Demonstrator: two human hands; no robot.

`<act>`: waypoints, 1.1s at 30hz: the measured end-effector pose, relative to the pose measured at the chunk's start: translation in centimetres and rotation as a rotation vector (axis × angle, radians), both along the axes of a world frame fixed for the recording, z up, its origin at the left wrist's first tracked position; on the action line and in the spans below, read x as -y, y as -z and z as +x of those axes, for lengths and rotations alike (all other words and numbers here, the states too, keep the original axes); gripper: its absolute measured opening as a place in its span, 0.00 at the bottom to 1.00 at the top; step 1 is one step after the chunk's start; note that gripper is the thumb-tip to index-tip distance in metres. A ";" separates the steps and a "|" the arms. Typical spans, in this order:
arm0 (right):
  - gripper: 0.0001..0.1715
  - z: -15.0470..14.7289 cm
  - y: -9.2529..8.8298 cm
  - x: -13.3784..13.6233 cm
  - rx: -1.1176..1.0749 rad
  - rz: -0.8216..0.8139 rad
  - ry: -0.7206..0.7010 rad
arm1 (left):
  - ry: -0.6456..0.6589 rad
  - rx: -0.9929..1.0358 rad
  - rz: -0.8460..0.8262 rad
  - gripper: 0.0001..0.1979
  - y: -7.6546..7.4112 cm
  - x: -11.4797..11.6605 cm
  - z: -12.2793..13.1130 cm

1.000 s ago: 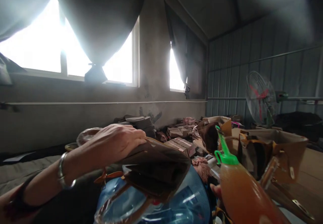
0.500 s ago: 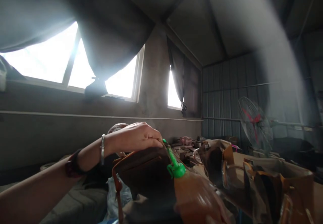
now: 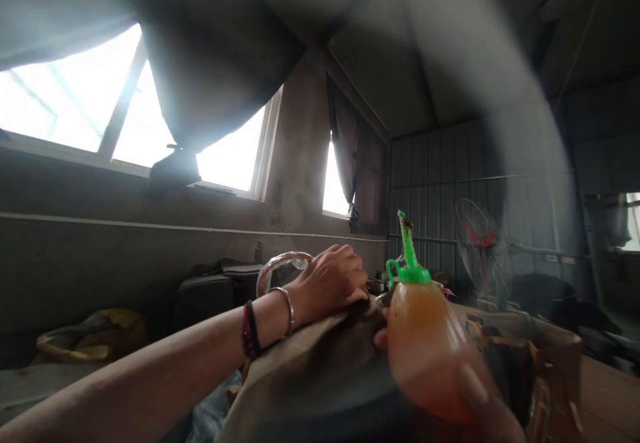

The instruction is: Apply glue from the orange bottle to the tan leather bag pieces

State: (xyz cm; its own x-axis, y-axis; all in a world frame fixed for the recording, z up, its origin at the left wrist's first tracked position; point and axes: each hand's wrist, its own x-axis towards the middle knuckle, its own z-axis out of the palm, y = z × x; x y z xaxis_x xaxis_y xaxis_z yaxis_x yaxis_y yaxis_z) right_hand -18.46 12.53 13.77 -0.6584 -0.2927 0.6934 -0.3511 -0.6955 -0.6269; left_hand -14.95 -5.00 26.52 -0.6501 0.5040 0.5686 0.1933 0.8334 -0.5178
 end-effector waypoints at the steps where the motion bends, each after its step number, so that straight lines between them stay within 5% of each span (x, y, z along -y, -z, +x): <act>1: 0.25 0.6 -1.4 0.1 0.056 -0.073 -0.039 | 0.049 0.041 0.023 0.12 0.6 -0.3 -0.3; 4: 0.19 2.0 -5.1 0.8 0.146 -0.274 -0.129 | 0.235 0.175 0.416 0.16 2.0 -0.7 0.0; 7: 0.13 2.3 -6.7 1.6 0.198 -0.350 -0.174 | 0.312 0.143 0.801 0.24 3.3 -0.5 2.0; 9: 0.11 2.0 -6.7 1.9 0.228 -0.348 -0.215 | 0.327 0.203 0.733 0.23 4.4 -0.4 3.6; 12: 0.18 1.5 -6.1 2.4 0.281 -0.334 -0.259 | 0.092 0.378 0.728 0.20 6.3 -0.1 5.0; 14: 0.22 1.5 -5.8 2.6 0.289 -0.328 -0.266 | -0.039 0.439 0.781 0.15 7.2 0.3 5.0; 17: 0.22 1.8 -5.7 2.7 0.263 -0.304 -0.286 | -0.056 0.419 0.932 0.17 7.9 1.9 4.5; 20: 0.20 1.8 -5.3 2.1 0.237 -0.274 -0.292 | -0.063 0.127 1.093 0.19 7.8 4.2 4.6; 24: 0.23 0.6 -3.4 1.1 0.186 -0.212 -0.231 | -0.094 -0.359 1.082 0.16 7.1 6.5 5.5; 28: 0.30 -0.5 -1.0 0.7 0.161 -0.119 -0.193 | -0.066 -0.455 1.214 0.19 5.6 7.4 5.5; 33: 0.38 0.3 0.8 -0.4 0.356 -0.123 -0.113 | -0.117 -0.566 1.050 0.17 3.2 7.6 5.4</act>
State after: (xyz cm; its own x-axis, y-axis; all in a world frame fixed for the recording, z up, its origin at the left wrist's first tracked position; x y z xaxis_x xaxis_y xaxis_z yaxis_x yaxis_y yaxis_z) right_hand -18.13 12.88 12.99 -0.8324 -0.3056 0.4622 -0.0440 -0.7951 -0.6049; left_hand -9.51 -12.61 23.30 -0.1861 -0.4226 0.8870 0.0519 0.8973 0.4384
